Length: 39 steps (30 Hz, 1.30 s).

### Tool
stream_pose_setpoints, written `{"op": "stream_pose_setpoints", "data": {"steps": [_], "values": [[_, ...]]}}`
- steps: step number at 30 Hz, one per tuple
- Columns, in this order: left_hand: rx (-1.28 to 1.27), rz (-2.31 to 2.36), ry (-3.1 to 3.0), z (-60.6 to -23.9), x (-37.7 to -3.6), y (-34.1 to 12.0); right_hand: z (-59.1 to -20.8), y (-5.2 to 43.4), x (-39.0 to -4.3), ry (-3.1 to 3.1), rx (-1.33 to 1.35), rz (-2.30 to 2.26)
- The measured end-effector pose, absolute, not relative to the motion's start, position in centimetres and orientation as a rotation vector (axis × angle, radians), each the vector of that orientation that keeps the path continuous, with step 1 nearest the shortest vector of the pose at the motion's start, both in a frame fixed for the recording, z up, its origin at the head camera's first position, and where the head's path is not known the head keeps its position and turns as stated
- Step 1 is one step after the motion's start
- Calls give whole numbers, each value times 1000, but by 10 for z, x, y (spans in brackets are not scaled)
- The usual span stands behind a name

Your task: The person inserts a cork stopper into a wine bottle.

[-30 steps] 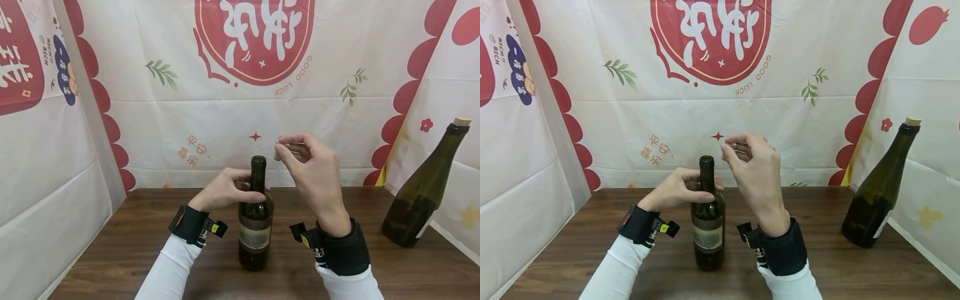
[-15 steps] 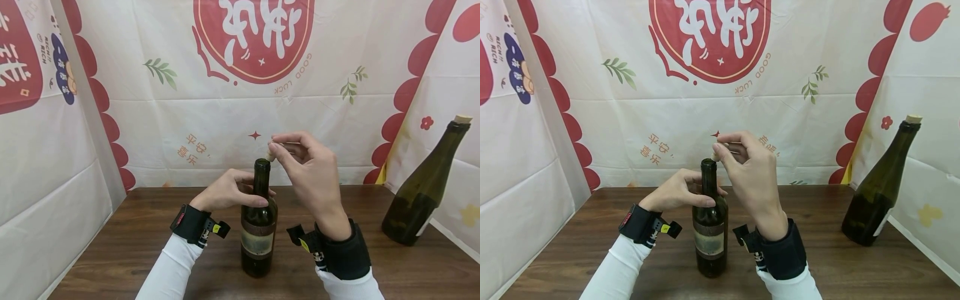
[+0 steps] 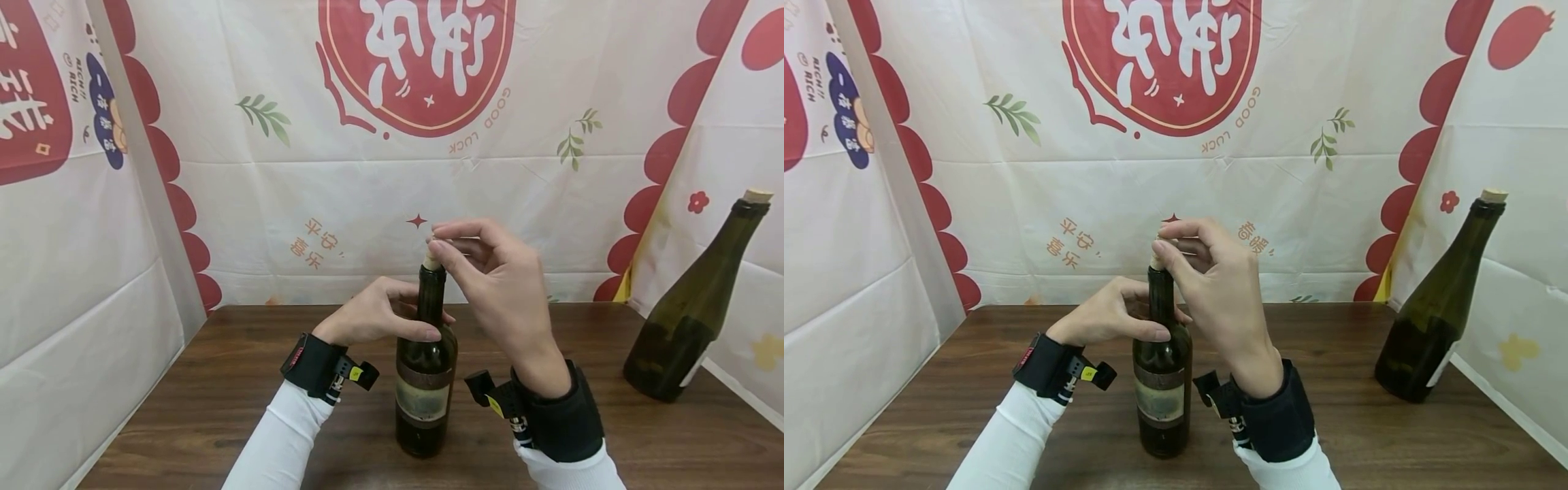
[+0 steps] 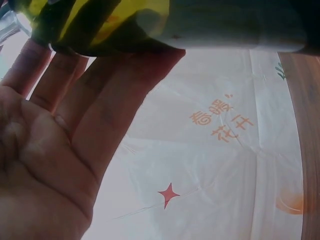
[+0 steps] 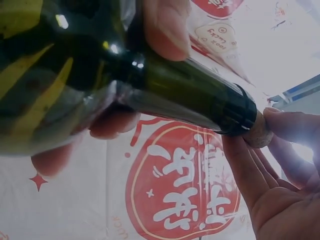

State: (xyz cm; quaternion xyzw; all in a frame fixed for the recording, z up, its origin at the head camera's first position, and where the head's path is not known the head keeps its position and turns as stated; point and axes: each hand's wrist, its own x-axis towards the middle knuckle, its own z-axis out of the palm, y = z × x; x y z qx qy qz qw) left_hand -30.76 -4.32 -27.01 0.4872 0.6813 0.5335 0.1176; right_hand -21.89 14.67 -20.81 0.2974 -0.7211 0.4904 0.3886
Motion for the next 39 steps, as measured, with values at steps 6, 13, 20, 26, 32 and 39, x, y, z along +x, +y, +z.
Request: {"op": "stream_pose_setpoints", "data": {"steps": [6, 13, 20, 26, 32, 39], "values": [[1432, 1559, 1986, -270, -308, -44, -206, 147, -215, -1874, 752, 1258], [1433, 1560, 1986, -270, -308, -45, -207, 149, -216, -1880, 780, 1228], [1439, 1556, 1988, -270, -309, -45, -207, 150, -217, -1902, 782, 1177], [1445, 1556, 1985, -270, -310, -45, -207, 150, -217, -1896, 810, 1171], [1451, 1558, 1981, -270, -310, -45, -207, 150, -217, -1888, 863, 1162], [1451, 1568, 1963, -271, -310, -45, -208, 150, -216, -1874, 891, 1164]]}}
